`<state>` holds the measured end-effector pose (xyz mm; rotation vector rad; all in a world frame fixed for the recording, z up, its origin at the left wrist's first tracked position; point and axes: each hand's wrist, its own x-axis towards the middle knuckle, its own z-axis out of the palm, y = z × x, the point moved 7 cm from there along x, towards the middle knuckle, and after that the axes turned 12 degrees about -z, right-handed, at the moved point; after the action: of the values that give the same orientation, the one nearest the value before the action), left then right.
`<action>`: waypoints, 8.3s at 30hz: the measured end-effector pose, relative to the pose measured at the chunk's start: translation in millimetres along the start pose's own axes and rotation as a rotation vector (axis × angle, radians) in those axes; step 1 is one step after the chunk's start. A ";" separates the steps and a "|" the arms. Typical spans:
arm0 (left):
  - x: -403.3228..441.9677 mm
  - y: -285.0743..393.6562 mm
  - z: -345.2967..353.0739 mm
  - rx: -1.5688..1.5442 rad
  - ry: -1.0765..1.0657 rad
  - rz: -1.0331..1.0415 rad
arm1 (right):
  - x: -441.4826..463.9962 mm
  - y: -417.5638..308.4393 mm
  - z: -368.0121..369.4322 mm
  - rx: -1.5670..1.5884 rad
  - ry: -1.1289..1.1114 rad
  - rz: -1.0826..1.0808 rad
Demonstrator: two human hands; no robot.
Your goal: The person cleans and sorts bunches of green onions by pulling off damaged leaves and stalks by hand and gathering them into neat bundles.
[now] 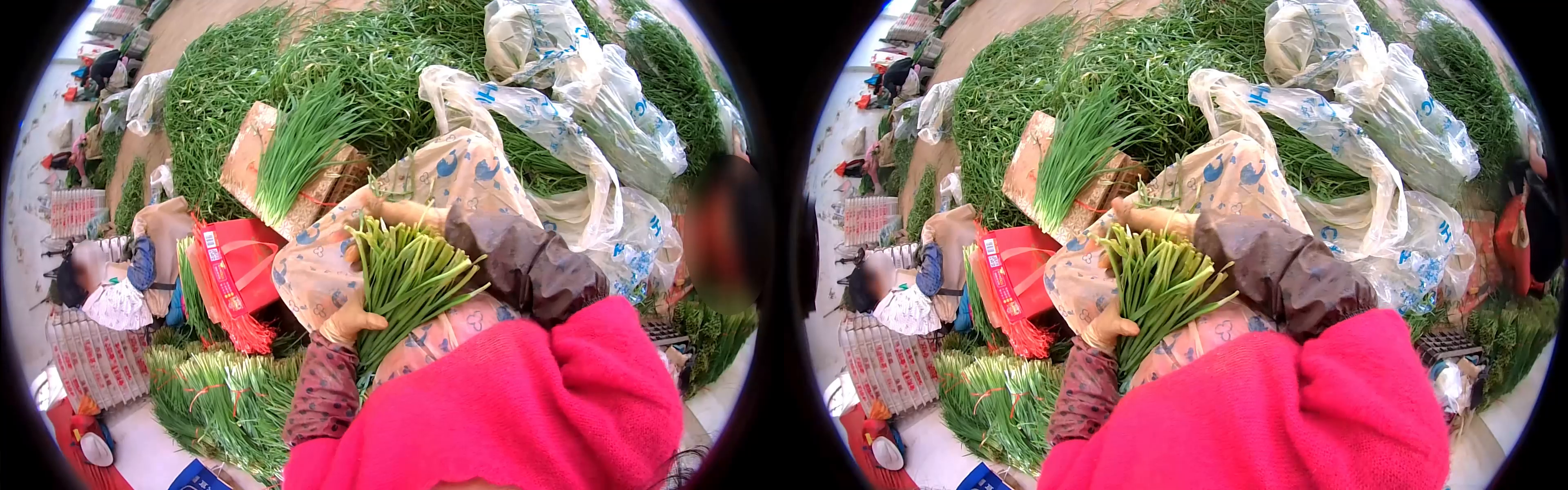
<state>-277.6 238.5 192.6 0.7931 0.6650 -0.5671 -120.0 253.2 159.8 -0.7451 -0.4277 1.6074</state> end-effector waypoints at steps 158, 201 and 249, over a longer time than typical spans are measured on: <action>-25.3 -33.6 1.8 -0.345 0.461 0.317 | -29.4 -206.4 -35.8 -1.682 0.528 -0.310; -5.8 -43.6 0.0 -0.345 0.222 0.287 | 17.2 -150.2 -4.9 -1.536 0.306 -0.261; -40.9 9.9 23.8 0.776 0.688 0.074 | -30.4 -42.5 83.4 -0.171 -0.240 -0.049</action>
<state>-290.2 234.0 239.0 1.7775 1.0522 -0.4762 -144.1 242.7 254.7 -0.6656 -0.7596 1.6345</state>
